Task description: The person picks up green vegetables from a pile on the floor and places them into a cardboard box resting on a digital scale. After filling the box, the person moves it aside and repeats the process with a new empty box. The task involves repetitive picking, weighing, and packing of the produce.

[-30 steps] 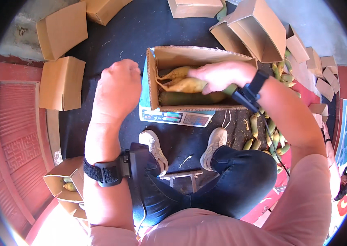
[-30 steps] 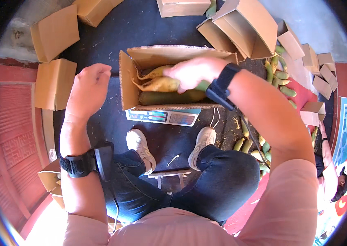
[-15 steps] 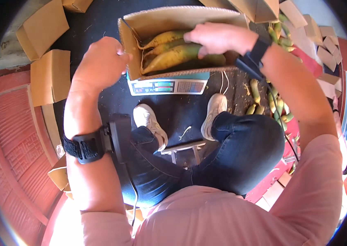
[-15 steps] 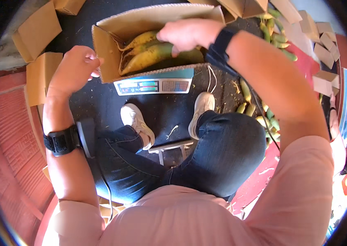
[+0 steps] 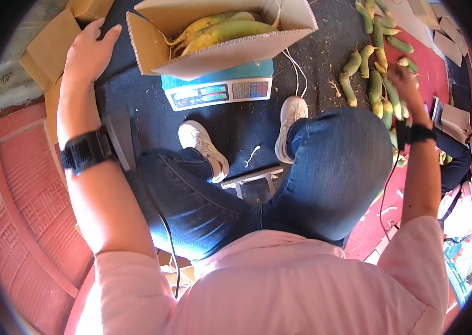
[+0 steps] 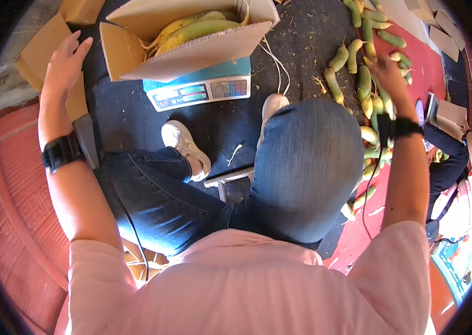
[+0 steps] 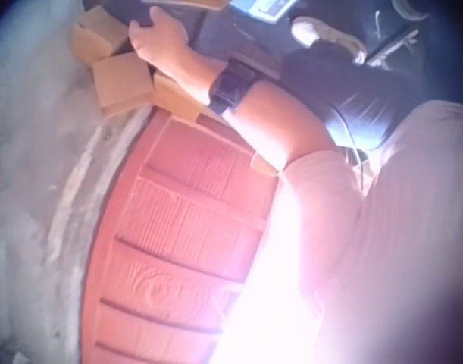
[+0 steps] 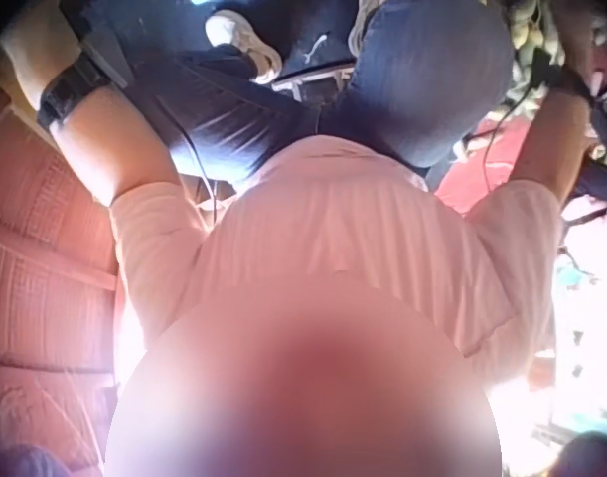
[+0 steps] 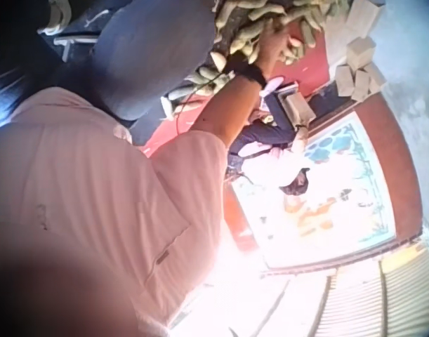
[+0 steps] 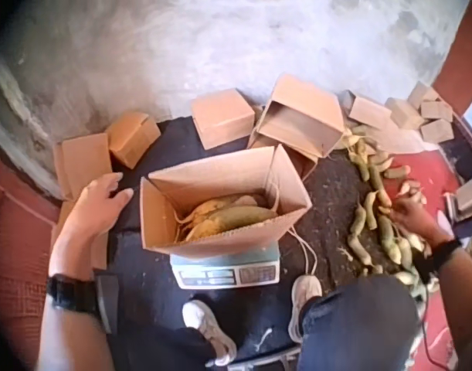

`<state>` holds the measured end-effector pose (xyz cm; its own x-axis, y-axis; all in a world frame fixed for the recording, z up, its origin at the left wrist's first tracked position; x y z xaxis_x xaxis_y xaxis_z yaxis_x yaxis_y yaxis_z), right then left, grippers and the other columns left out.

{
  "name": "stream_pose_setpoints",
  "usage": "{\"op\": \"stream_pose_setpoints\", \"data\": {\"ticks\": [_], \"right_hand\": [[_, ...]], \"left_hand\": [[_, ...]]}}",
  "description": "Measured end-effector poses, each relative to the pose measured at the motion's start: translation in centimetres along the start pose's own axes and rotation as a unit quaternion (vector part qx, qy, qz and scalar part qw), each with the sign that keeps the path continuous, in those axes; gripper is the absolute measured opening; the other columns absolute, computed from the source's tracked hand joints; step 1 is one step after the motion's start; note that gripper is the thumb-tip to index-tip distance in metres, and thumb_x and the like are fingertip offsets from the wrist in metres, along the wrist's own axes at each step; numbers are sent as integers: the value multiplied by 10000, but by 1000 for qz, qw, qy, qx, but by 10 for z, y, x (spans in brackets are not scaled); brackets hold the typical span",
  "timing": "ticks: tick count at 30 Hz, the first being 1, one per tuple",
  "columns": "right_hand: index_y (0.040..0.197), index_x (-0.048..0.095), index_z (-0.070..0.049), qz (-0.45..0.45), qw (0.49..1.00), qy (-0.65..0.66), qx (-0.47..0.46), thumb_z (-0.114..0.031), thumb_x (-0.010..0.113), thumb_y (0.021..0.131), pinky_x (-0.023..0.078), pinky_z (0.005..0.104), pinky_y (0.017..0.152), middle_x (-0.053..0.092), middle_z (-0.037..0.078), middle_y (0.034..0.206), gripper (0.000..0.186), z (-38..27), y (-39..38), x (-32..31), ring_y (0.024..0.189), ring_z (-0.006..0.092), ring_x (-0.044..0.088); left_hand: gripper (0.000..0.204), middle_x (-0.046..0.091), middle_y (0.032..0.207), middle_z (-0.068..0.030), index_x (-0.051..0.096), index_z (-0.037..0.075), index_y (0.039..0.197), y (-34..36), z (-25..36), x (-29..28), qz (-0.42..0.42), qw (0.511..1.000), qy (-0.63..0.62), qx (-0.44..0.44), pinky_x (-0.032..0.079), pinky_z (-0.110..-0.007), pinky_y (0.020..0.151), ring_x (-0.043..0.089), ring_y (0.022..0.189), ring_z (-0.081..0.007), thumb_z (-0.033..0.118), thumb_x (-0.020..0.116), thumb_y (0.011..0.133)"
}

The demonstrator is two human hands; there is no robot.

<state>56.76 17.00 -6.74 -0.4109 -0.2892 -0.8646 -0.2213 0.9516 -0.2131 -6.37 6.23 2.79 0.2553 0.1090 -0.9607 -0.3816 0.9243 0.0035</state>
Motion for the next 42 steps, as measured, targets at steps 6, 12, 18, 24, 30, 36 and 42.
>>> {"op": "stream_pose_setpoints", "data": {"ticks": [6, 12, 18, 24, 30, 36, 42], "right_hand": [[1086, 542, 24, -159, 967, -31, 197, -111, 576, 814, 474, 308, 740, 637, 121, 934, 306, 143, -234, 111, 850, 185, 584], [1088, 554, 29, -176, 911, 198, 316, -118, 571, 825, 466, 317, 782, 635, 130, 969, 301, 135, -387, 179, 881, 200, 587], [1089, 567, 33, -103, 891, 343, 281, -125, 567, 836, 457, 326, 823, 633, 138, 1005, 299, 80, -362, 196, 912, 214, 590], [1085, 573, 25, -46, 914, 336, 223, -106, 561, 826, 473, 330, 817, 637, 149, 984, 291, 134, -306, 212, 877, 219, 605], [1027, 585, 32, -64, 945, 244, 210, -124, 592, 776, 510, 304, 646, 649, 136, 824, 296, 145, -296, 238, 721, 195, 637], [1077, 548, 21, -140, 870, 301, 364, -102, 565, 787, 519, 327, 610, 632, 111, 852, 316, 182, -322, 271, 737, 231, 624], [1134, 536, -19, 39, 946, 88, 311, -179, 623, 746, 455, 400, 862, 603, 187, 1061, 428, 197, -251, 237, 1000, 346, 566]], "left_hand": [[649, 503, 1253, -218, 462, 61, 1291, 6, 14, 6, 5, 999, -2, 44, 382, -375, 966, 478, 1180, -325, 479, 561, 805], [655, 487, 1278, -202, 449, 69, 1304, 2, 27, 9, -13, 999, 13, 46, 378, -379, 973, 463, 1197, -312, 468, 575, 799], [657, 474, 1287, -202, 437, 57, 1306, -13, 35, 4, -19, 997, 55, 48, 359, -380, 1004, 448, 1208, -307, 459, 546, 798], [693, 449, 1307, -211, 406, 31, 1320, -19, 31, 21, -46, 995, 81, 22, 341, -371, 1021, 433, 1220, -314, 459, 547, 793], [744, 459, 1274, -270, 358, -49, 1321, -2, -21, 48, -97, 993, -26, 66, 364, -355, 983, 458, 1202, -316, 406, 615, 791], [722, 509, 1254, -168, 348, 20, 1353, -6, -32, 62, -156, 985, -56, -50, 387, -456, 906, 480, 1171, -279, 445, 587, 819], [730, 472, 1306, -136, 235, 76, 1415, -46, 2, 64, -178, 950, -164, -197, 323, -445, 953, 397, 1251, -275, 402, 557, 845]]}}
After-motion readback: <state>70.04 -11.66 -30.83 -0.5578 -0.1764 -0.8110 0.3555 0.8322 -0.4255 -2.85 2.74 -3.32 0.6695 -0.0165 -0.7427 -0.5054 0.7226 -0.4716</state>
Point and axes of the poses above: each hand's wrist, its own y-axis towards the middle knuckle, its own x-axis out of the palm, z = x × y, the point moved 9 cm from there along y, towards the middle knuckle
